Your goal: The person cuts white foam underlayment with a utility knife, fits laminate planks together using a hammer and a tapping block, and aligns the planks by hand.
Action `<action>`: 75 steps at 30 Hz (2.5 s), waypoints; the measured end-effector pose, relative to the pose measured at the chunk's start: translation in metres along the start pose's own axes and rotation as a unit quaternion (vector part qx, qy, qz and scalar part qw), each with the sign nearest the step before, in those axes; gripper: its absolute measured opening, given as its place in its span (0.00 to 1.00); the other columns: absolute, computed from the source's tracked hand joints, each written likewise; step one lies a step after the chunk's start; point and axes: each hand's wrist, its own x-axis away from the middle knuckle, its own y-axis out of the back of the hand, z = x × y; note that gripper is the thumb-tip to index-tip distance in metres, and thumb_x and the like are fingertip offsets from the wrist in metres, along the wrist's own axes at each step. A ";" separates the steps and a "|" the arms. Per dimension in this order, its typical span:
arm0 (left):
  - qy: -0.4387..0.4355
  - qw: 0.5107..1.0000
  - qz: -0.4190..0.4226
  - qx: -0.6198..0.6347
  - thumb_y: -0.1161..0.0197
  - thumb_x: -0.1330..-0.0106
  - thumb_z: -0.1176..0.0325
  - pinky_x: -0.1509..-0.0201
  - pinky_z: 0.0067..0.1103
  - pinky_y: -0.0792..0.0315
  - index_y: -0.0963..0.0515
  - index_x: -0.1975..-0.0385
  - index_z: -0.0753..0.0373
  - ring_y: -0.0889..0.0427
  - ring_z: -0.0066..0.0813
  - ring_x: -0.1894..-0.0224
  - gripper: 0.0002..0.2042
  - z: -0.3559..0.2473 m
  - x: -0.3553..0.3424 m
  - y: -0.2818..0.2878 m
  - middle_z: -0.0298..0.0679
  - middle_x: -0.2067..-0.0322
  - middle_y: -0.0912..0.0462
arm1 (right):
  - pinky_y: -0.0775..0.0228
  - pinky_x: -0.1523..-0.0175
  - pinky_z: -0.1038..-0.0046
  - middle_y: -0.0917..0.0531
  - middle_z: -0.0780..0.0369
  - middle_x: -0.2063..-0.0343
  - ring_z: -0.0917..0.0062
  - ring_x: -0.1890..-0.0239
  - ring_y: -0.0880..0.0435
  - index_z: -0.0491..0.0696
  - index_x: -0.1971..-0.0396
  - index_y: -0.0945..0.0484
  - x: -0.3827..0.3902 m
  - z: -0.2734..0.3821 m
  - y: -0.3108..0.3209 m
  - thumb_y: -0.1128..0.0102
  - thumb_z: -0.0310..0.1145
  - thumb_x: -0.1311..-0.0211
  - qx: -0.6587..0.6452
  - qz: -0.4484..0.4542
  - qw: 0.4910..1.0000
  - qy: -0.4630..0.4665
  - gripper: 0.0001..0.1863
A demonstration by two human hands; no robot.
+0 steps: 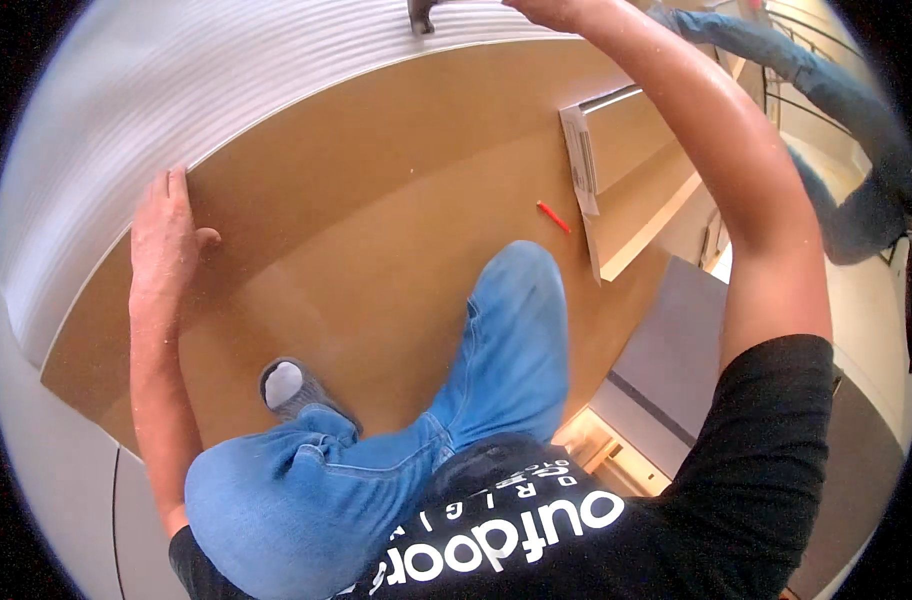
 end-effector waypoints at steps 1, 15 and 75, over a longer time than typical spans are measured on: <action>-0.004 1.000 -0.002 0.003 0.18 0.55 0.72 0.36 0.37 0.27 0.32 0.35 0.68 0.24 0.48 0.39 0.43 -0.001 0.000 0.001 0.48 0.44 0.24 | 0.22 0.59 0.52 0.12 0.53 0.67 0.55 0.60 0.12 0.53 0.51 0.20 -0.001 -0.003 0.001 0.43 0.37 0.31 0.036 0.020 0.997 0.062 0.12; -0.021 1.000 -0.006 -0.021 0.16 0.57 0.70 0.36 0.37 0.26 0.33 0.35 0.68 0.23 0.50 0.40 0.45 0.003 -0.002 -0.005 0.50 0.44 0.24 | 0.21 0.55 0.55 0.12 0.53 0.65 0.56 0.59 0.12 0.51 0.51 0.19 -0.010 -0.016 0.019 0.41 0.36 0.31 0.109 0.055 0.985 0.118 0.13; 0.301 0.897 -0.321 0.041 0.33 0.33 0.47 0.28 0.40 0.35 0.15 0.50 0.53 0.25 0.40 0.35 0.20 0.301 0.166 -0.075 0.41 0.45 0.19 | 0.28 0.36 0.55 0.25 0.54 0.37 0.52 0.37 0.24 0.49 0.39 0.25 -0.044 0.447 0.044 0.39 0.28 0.33 -0.247 -0.212 0.908 0.263 0.22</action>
